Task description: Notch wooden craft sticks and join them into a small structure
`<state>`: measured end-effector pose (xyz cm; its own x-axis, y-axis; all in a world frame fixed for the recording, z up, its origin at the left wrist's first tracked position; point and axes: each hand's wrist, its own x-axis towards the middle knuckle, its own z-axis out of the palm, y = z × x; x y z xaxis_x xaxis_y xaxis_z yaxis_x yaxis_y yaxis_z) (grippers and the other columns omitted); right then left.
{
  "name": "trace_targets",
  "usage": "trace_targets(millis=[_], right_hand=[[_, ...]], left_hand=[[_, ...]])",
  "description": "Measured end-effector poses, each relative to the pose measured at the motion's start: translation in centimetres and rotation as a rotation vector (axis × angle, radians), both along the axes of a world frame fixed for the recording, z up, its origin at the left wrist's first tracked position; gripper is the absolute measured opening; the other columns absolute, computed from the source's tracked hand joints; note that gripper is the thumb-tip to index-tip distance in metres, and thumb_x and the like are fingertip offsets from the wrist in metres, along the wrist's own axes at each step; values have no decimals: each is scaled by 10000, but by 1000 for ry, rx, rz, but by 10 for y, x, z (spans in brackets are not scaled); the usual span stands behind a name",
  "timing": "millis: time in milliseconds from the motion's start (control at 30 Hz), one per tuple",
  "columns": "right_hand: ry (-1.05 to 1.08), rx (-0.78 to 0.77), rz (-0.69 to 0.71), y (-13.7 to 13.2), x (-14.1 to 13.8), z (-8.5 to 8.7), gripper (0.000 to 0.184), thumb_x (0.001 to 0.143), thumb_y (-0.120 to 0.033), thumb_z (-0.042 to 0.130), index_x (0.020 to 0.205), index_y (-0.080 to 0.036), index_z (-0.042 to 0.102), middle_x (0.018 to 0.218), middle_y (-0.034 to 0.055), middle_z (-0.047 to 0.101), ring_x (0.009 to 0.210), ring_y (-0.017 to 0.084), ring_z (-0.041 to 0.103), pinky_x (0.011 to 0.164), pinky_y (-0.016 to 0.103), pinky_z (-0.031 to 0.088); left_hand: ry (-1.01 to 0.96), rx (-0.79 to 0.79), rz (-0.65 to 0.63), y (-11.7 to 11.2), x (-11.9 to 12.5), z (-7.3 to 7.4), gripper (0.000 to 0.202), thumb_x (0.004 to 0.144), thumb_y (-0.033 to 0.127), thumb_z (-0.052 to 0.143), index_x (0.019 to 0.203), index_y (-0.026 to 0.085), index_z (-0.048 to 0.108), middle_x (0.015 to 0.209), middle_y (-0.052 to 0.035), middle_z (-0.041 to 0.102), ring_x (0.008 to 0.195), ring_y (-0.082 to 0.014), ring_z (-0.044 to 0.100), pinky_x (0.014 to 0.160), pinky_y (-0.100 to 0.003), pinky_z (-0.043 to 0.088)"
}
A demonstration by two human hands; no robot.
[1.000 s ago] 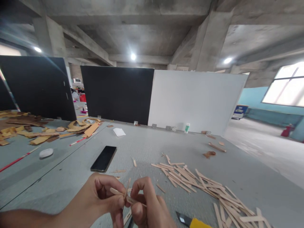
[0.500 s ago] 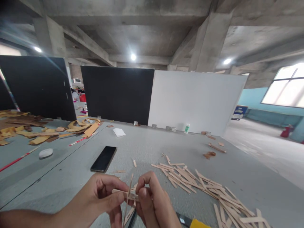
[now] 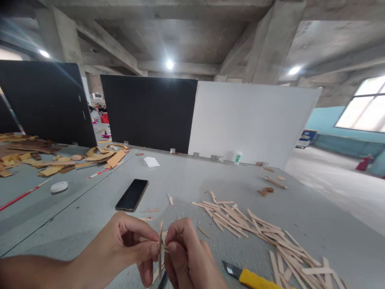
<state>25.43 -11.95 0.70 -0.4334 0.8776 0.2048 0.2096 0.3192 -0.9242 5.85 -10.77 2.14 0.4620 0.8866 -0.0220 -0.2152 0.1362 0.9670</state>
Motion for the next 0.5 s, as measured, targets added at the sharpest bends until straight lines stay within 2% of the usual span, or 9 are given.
trace_targets(millis=[133,300,400,500], right_hand=[[9,13,34,0,0,0,578,1027,-816,279,965,-263,435,619,-76,508,529,118,422,565,248,344],[-18,-15,90,2,2,0,588,1027,-815,282,974,-252,446,686,-21,605,595,134,496,616,269,403],[-18,-19,123,1,3,2,581,1029,-810,274,1005,-252,434,689,-13,619,620,146,521,628,281,423],[-5,16,103,-1,6,12,560,1041,-790,284,1065,-254,446,710,-22,611,640,159,549,645,295,443]], left_hand=[[14,35,-32,-1,-2,4,344,742,445,936,721,119,827,592,-58,724,539,-136,673,597,-232,577],[5,81,-107,-2,-4,2,337,849,444,855,765,119,839,731,-90,783,601,-130,698,607,-210,561],[3,73,-104,-1,-3,0,353,838,450,862,739,116,810,705,-84,773,586,-133,697,601,-215,563],[23,69,-63,0,-3,1,345,832,441,869,758,116,777,667,-56,743,553,-126,688,592,-219,566]])
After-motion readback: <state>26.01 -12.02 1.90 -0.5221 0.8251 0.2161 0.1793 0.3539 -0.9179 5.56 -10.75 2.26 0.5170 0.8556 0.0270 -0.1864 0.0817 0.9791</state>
